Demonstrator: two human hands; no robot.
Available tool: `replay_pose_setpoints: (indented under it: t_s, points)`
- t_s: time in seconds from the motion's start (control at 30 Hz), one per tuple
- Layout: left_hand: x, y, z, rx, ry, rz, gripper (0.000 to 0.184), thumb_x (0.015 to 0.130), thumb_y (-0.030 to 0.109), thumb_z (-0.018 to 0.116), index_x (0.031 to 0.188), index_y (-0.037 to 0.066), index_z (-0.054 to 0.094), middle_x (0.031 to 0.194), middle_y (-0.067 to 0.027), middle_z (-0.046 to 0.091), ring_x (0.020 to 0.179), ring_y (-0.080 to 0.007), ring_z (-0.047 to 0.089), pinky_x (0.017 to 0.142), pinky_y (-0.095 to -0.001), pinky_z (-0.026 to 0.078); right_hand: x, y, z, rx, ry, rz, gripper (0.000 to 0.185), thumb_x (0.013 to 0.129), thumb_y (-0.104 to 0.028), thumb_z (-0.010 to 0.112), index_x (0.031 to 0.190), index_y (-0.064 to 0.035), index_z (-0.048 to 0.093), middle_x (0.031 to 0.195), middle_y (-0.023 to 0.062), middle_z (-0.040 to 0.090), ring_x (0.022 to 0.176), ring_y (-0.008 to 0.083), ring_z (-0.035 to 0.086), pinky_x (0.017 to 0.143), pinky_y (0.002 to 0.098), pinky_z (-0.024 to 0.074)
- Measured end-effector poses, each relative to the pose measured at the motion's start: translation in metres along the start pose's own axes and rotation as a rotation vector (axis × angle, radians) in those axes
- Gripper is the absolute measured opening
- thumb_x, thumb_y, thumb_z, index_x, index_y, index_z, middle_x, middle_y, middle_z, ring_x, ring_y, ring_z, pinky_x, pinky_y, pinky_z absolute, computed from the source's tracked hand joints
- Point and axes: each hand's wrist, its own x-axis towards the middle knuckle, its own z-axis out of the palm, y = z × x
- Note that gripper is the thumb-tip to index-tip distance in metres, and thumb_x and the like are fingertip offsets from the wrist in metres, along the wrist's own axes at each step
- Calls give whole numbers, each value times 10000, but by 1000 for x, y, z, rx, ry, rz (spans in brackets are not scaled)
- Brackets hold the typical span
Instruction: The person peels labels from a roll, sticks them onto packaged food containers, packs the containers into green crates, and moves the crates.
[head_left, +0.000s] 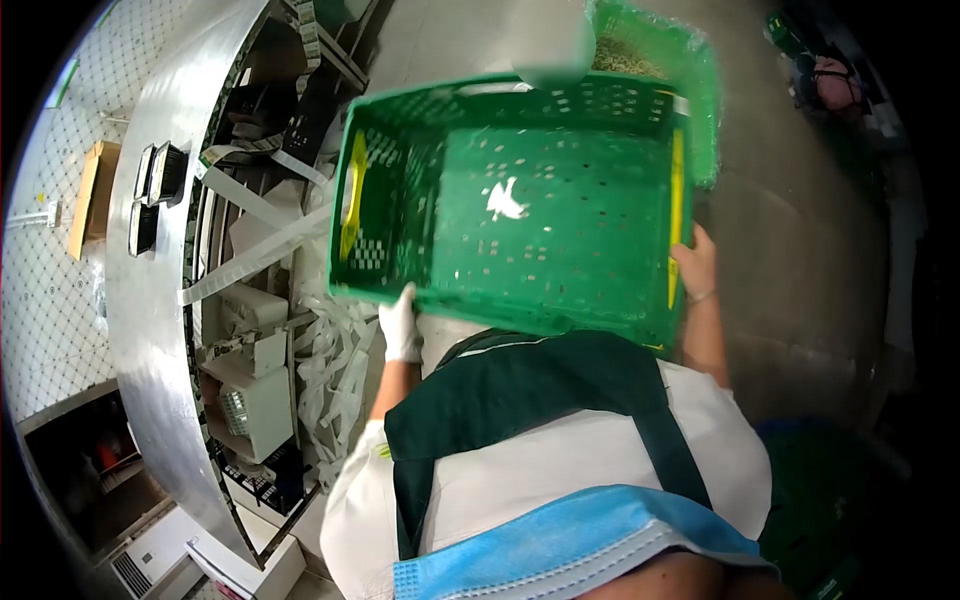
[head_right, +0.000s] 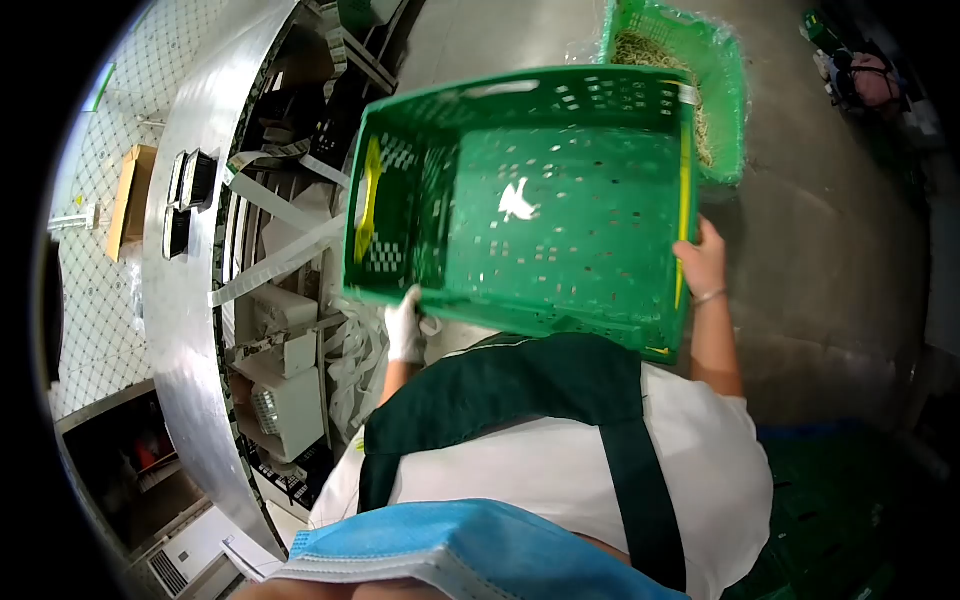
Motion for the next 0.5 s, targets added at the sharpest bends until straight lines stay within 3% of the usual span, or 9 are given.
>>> replay_pose_setpoints:
  t_s: [0.03,0.07,0.1,0.17,0.3,0.37,0.4,0.43,0.5]
  points:
    - [10,20,25,38,-69,43,229,723,35,565,943,-10,523,833,-37,550,705,-117,521,611,-240,425,-5,1,-18,35,94,-24,449,619,37,459,1067,67,458,870,73,553,717,131,531,641,239,437]
    - [18,40,55,75,-99,113,156,730,138,595,798,14,529,692,-27,520,542,-96,474,427,-208,364,-9,-2,-37,-47,161,24,421,616,17,473,1034,68,468,880,77,548,735,139,531,650,250,439]
    - [39,47,85,-65,-210,193,238,729,55,581,937,-44,522,852,-72,562,706,-145,537,630,-262,441,-4,7,-55,55,205,14,398,615,-4,485,1007,62,469,878,87,546,744,159,532,652,264,440]
    - [64,78,148,257,-264,333,315,756,191,589,951,-45,514,850,-70,551,715,-129,518,626,-250,433,5,10,-70,164,400,-13,391,617,-12,495,1002,51,462,887,105,543,757,184,535,658,279,441]
    - [68,113,234,262,-621,365,510,779,370,556,1078,-34,465,904,-67,529,786,-139,521,634,-226,421,57,47,-92,26,437,126,382,624,-34,514,991,51,455,894,123,540,778,227,537,695,319,425]
    - [49,108,238,429,-818,355,547,801,390,514,1143,-27,422,992,-97,520,878,-174,509,745,-298,425,85,80,-75,-165,444,194,396,587,-54,552,963,55,486,875,138,554,774,245,535,713,320,416]
    - [45,94,227,563,-853,507,525,801,373,516,1123,-33,431,1010,-104,521,894,-199,511,755,-320,423,106,117,-62,-100,591,198,358,573,-61,561,908,58,520,832,136,564,744,235,540,701,316,421]
    - [42,80,216,687,-870,668,503,801,355,517,1104,-39,440,1029,-112,522,910,-223,514,765,-342,421,102,87,-50,-248,718,358,307,570,-76,568,847,56,547,785,135,576,732,234,557,686,324,426]
    - [65,41,158,1048,-781,663,420,780,367,509,1014,19,502,962,-186,532,896,-323,499,750,-386,412,117,93,-55,-9,612,289,302,575,-111,579,822,61,564,792,148,594,746,245,575,688,332,427]
